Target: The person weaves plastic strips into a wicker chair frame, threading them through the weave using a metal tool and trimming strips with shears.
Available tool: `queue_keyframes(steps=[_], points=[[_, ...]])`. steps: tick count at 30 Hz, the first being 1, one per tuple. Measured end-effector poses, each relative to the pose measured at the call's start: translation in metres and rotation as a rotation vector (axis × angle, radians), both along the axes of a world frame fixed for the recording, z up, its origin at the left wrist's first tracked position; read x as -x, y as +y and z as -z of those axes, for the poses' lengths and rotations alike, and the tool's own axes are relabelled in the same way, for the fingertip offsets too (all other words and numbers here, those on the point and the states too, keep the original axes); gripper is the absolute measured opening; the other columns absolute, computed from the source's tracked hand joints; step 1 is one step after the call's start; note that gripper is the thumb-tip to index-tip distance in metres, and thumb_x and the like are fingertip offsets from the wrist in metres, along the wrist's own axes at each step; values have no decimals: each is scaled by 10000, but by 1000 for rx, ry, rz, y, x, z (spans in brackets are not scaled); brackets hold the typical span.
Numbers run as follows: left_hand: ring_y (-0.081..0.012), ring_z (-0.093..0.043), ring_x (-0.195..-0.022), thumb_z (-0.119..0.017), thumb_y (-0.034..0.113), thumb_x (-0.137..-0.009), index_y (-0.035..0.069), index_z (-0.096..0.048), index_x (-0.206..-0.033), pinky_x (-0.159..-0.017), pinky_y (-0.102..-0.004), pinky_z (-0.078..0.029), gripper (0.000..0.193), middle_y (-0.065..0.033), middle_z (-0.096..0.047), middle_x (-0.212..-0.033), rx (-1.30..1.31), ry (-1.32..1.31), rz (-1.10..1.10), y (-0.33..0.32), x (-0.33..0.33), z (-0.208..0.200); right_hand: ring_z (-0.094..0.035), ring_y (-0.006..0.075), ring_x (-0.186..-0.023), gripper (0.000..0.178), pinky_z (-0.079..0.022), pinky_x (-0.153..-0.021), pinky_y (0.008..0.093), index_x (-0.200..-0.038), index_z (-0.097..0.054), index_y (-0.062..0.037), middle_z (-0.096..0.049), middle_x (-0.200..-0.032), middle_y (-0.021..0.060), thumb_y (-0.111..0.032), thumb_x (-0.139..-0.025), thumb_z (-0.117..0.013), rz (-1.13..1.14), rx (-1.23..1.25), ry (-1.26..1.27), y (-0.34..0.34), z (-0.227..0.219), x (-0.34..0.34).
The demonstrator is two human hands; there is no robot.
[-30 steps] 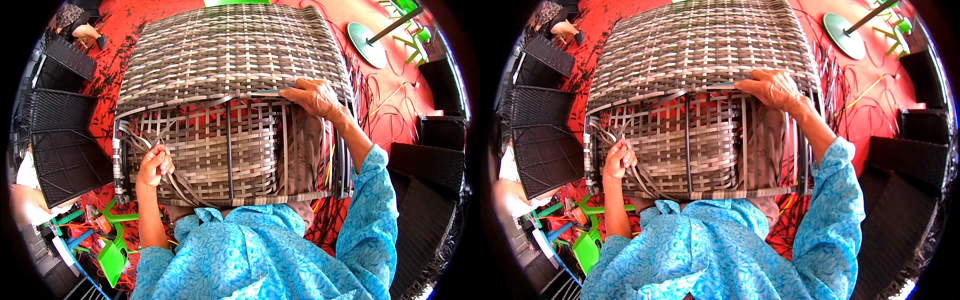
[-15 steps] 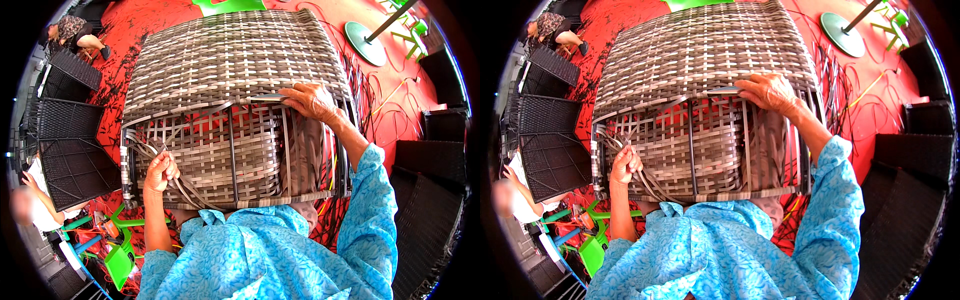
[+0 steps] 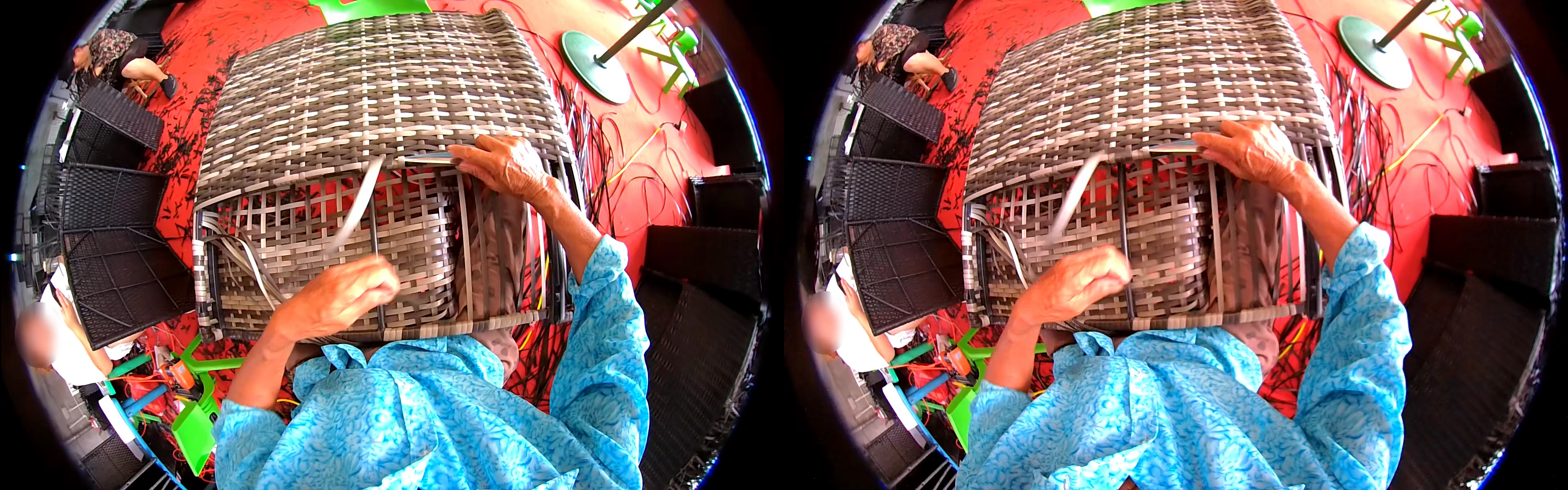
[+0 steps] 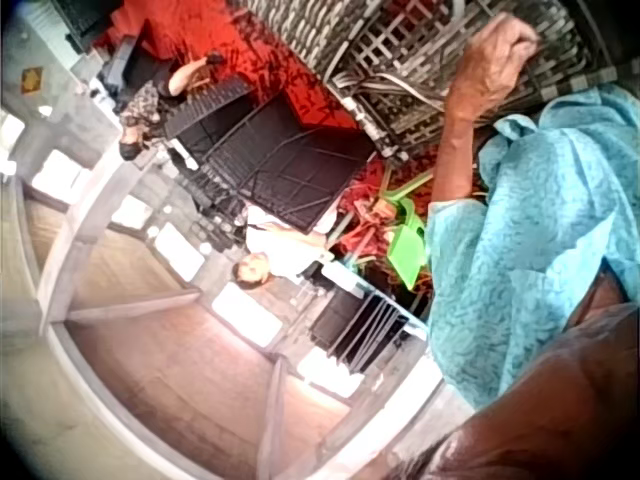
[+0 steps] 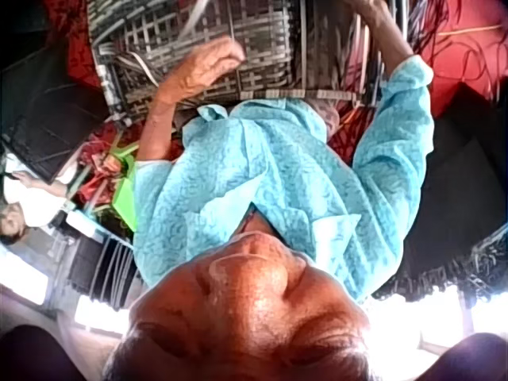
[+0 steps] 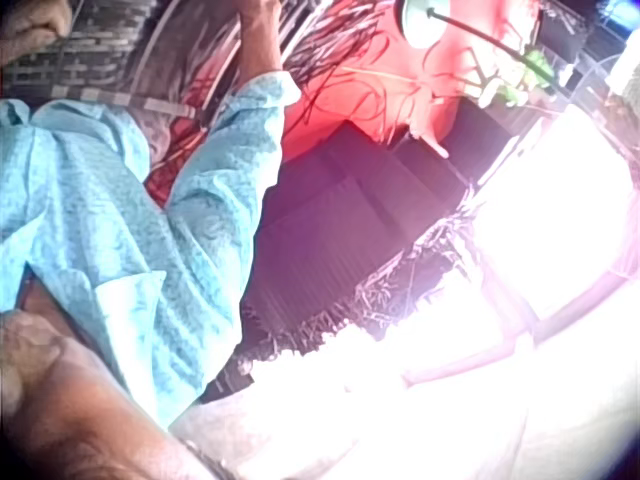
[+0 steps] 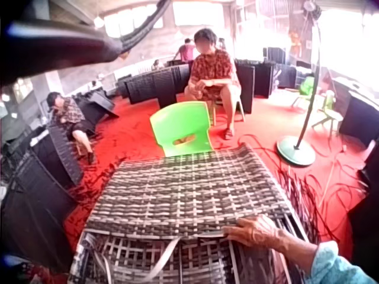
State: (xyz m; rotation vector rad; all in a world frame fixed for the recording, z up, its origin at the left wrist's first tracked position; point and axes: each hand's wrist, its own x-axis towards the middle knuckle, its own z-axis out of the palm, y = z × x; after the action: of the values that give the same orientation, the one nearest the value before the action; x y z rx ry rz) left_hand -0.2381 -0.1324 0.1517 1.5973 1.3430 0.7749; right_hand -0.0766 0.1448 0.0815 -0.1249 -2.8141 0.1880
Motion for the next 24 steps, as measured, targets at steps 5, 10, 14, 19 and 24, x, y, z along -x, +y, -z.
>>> queue_keyframes(steps=[5, 10, 14, 19, 24], points=[[-304, -425, -1197, -456, 130, -896, 9, -510, -888, -1018, -376, -345, 133, -138, -519, -1170, -484, 348, -67, 106, -4, 26, -563, 260, -610, 282, -456, -554, 376, -1097, -572, -199, -507, -699, 53, -315, -840, -560, 14, 53, 8, 4, 5, -5], [-224, -561, -837, -560, 108, -841, 25, -554, -849, -806, -343, -432, 83, -69, -567, -929, -357, 685, -337, 132, 58, 61, -561, 256, -594, 283, -458, -535, 371, -1103, -568, -203, -504, -713, 51, -324, -848, -553, 15, 18, 30, 5, 6, -6], [-137, -524, -788, -613, 127, -835, 37, -574, -851, -727, -264, -430, 100, -25, -549, -831, -222, 63, -500, 117, 87, 93, -565, 238, -540, 291, -467, -489, 352, -1072, -576, -221, -496, -694, 26, -336, -805, -599, 5, -44, 84, 12, 11, -3], [-119, -500, -807, -615, 122, -836, 34, -566, -835, -741, -252, -408, 100, -11, -531, -833, -245, 144, -456, 124, 85, 93, -553, 237, -504, 274, -457, -459, 358, -1050, -587, -222, -494, -678, 27, -330, -799, -609, -37, -55, 108, 11, 18, 11], [-80, -476, -779, -601, 129, -858, 65, -571, -847, -739, -225, -385, 71, 32, -515, -820, -103, -116, -522, 125, 84, 90, -549, 236, -491, 258, -451, -444, 356, -1033, -593, -225, -505, -681, 33, -321, -794, -614, -66, -19, 139, 15, 16, 18]])
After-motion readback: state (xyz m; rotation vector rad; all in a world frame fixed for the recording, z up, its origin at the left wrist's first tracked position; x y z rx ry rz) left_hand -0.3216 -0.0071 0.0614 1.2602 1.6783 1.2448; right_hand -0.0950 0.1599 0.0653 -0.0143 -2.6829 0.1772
